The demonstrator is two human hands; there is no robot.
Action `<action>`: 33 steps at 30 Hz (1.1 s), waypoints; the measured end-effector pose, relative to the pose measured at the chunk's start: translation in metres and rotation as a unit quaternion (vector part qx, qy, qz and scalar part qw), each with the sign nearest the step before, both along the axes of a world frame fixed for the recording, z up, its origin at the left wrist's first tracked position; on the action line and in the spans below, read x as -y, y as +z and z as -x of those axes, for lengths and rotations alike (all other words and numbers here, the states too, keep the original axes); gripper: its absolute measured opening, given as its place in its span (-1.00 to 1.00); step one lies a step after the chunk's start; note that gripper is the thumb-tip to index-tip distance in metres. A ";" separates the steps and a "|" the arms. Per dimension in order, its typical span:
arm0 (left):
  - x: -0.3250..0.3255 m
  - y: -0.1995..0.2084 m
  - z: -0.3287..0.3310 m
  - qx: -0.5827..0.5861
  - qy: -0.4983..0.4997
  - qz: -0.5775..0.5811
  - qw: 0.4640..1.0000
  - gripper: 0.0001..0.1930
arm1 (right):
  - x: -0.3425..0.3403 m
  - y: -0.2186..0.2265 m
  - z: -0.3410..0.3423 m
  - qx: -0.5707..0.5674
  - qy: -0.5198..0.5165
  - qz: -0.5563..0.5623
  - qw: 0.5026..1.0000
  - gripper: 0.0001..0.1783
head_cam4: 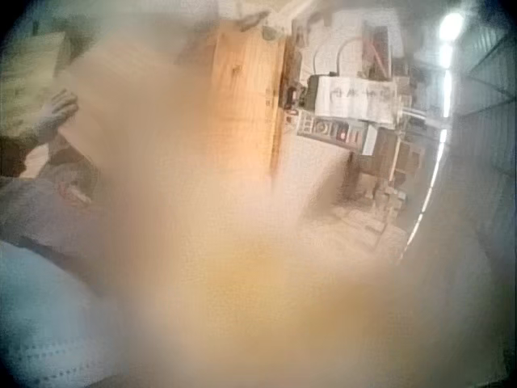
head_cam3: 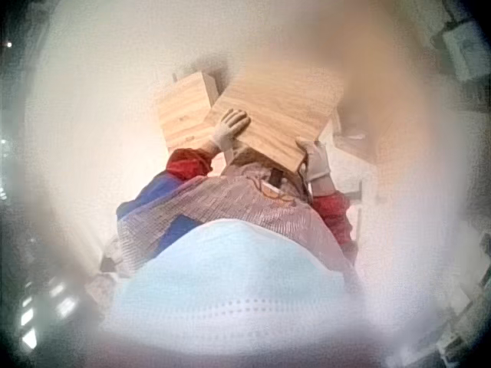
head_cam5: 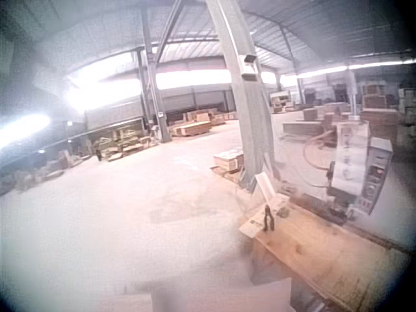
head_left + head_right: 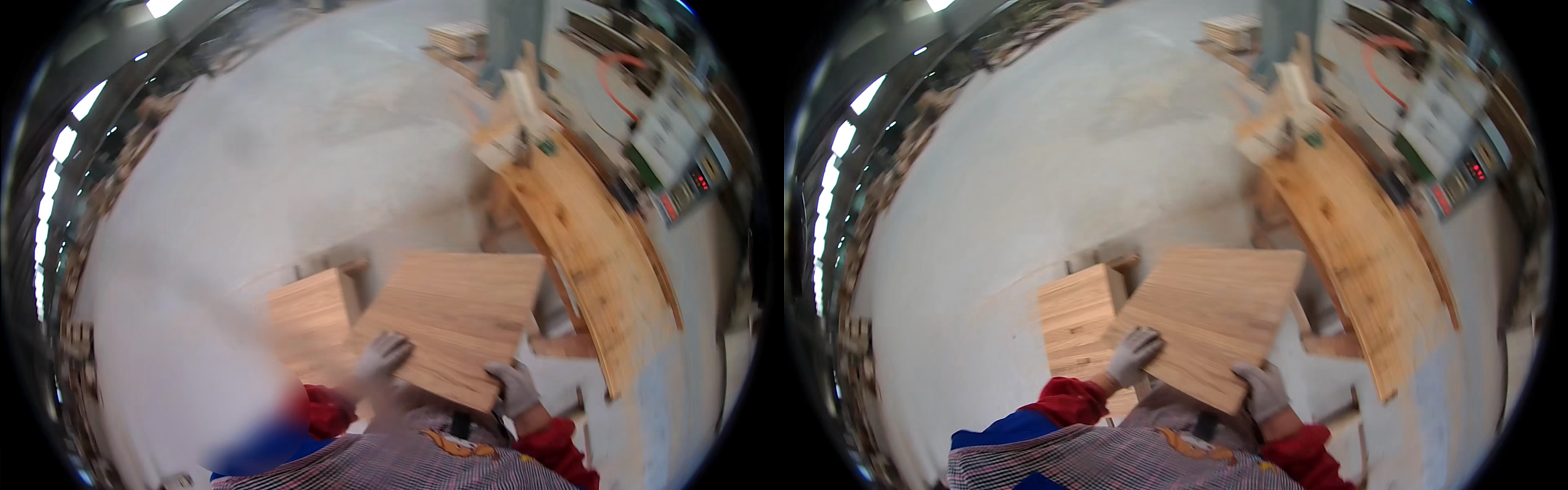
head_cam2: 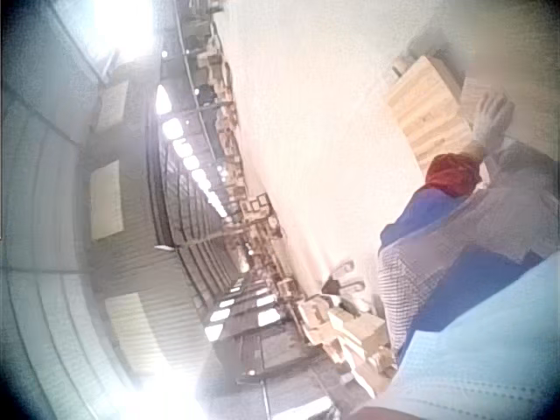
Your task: The person places wood panels onto a machine for processing, stacks the panels, and then carries wood strips across the factory floor.
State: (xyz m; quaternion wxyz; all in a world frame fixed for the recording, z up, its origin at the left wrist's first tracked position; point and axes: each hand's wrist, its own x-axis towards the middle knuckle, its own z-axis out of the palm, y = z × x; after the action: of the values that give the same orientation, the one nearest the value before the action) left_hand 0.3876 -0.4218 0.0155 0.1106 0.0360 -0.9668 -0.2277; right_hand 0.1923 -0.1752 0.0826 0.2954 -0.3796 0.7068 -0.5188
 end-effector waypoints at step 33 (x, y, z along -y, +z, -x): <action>-0.160 0.368 0.199 -0.352 -0.244 -0.122 0.895 -0.30 | -0.273 -0.114 0.007 0.448 -0.573 0.215 0.652 -0.42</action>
State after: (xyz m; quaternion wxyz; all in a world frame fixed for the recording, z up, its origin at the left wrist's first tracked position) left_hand 0.1885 -0.2621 0.3839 0.3796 -0.2705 -0.8076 -0.3613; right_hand 0.1850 0.0978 -0.0313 0.1303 0.3267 0.4344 -0.8292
